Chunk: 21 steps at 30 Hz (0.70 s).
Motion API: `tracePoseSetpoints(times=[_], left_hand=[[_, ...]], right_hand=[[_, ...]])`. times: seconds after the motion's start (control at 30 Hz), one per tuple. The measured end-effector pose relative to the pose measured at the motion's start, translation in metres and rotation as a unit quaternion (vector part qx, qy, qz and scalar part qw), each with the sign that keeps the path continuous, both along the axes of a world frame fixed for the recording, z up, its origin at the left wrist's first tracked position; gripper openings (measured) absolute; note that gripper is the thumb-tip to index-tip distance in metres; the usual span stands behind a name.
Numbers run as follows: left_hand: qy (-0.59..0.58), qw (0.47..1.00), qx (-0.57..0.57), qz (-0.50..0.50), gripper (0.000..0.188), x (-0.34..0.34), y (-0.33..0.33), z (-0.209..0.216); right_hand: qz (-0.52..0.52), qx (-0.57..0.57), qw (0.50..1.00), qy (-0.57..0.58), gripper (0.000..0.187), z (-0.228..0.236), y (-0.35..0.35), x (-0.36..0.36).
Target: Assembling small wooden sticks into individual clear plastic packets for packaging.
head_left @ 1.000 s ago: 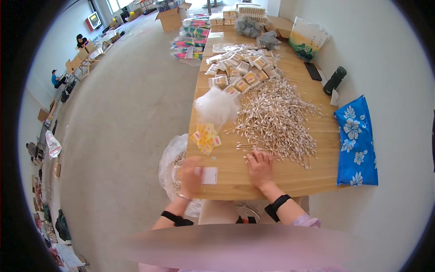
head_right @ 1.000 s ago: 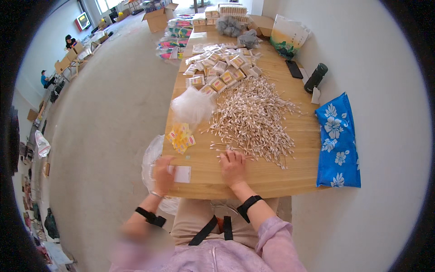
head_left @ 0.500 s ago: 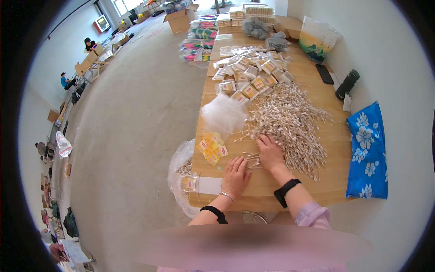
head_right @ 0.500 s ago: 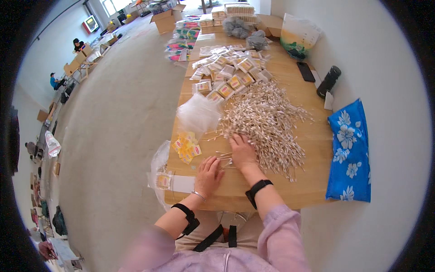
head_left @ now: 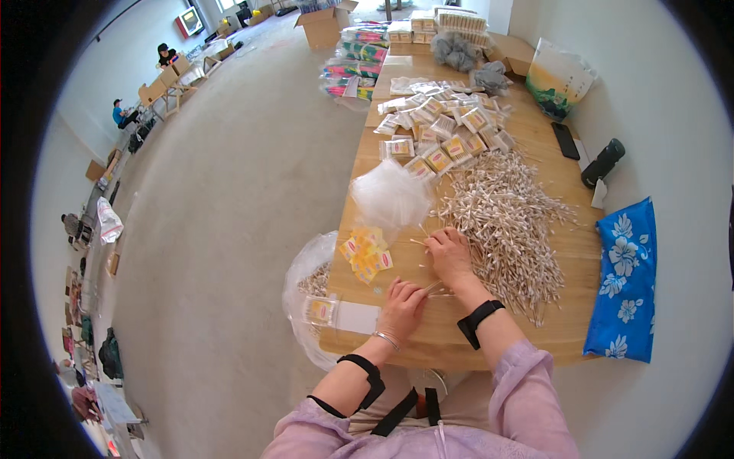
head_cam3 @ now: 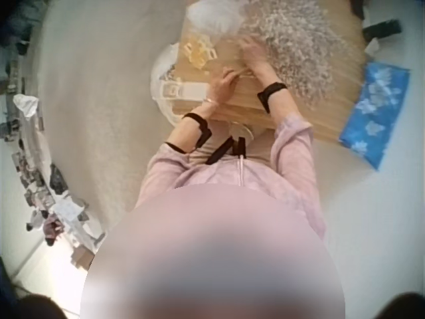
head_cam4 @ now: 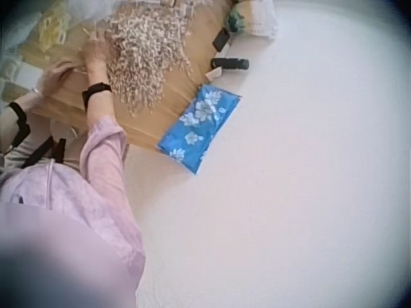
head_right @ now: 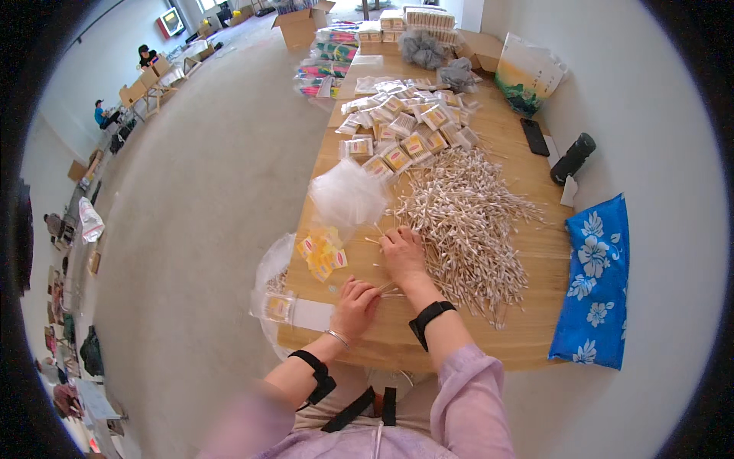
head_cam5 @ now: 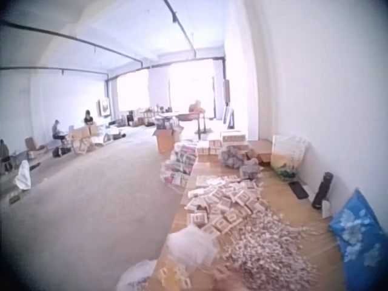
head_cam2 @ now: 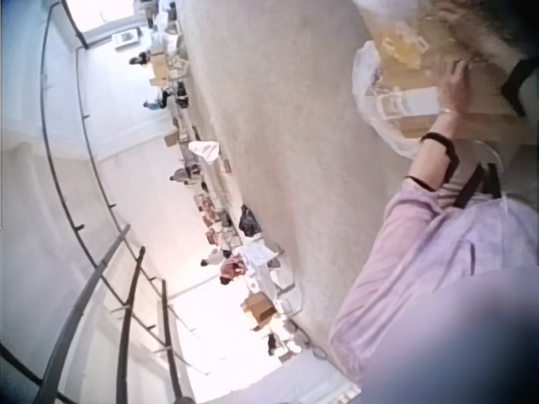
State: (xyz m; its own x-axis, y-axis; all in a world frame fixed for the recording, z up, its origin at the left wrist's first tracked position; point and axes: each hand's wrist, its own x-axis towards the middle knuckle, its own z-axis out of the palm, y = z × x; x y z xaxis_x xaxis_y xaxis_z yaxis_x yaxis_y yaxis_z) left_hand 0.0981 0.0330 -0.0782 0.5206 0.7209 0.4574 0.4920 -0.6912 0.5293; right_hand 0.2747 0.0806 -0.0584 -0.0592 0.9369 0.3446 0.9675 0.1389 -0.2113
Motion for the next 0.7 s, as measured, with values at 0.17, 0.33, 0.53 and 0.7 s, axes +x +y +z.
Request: tracePoseSetpoints(times=[0.17,0.33,0.53,0.7], left_hand=[[0.008,1.000,-0.016,-0.011,0.022,-0.004,0.000,0.010],[-0.027,0.999,-0.039,0.007,0.057,0.000,-0.004,0.023],[0.042,0.998,-0.038,-0.040,0.066,-0.004,-0.004,0.017],[0.050,0.998,-0.023,-0.044,0.064,-0.004,-0.003,0.016]], right_hand=[[0.019,0.026,0.999,-0.006,0.014,-0.003,-0.044,0.008],[0.000,0.050,0.997,0.062,0.013,-0.011,-0.084,-0.019],[-0.067,0.064,0.989,0.117,0.023,-0.004,-0.115,-0.027],[-0.062,0.057,0.992,0.094,0.023,0.005,-0.134,-0.011]])
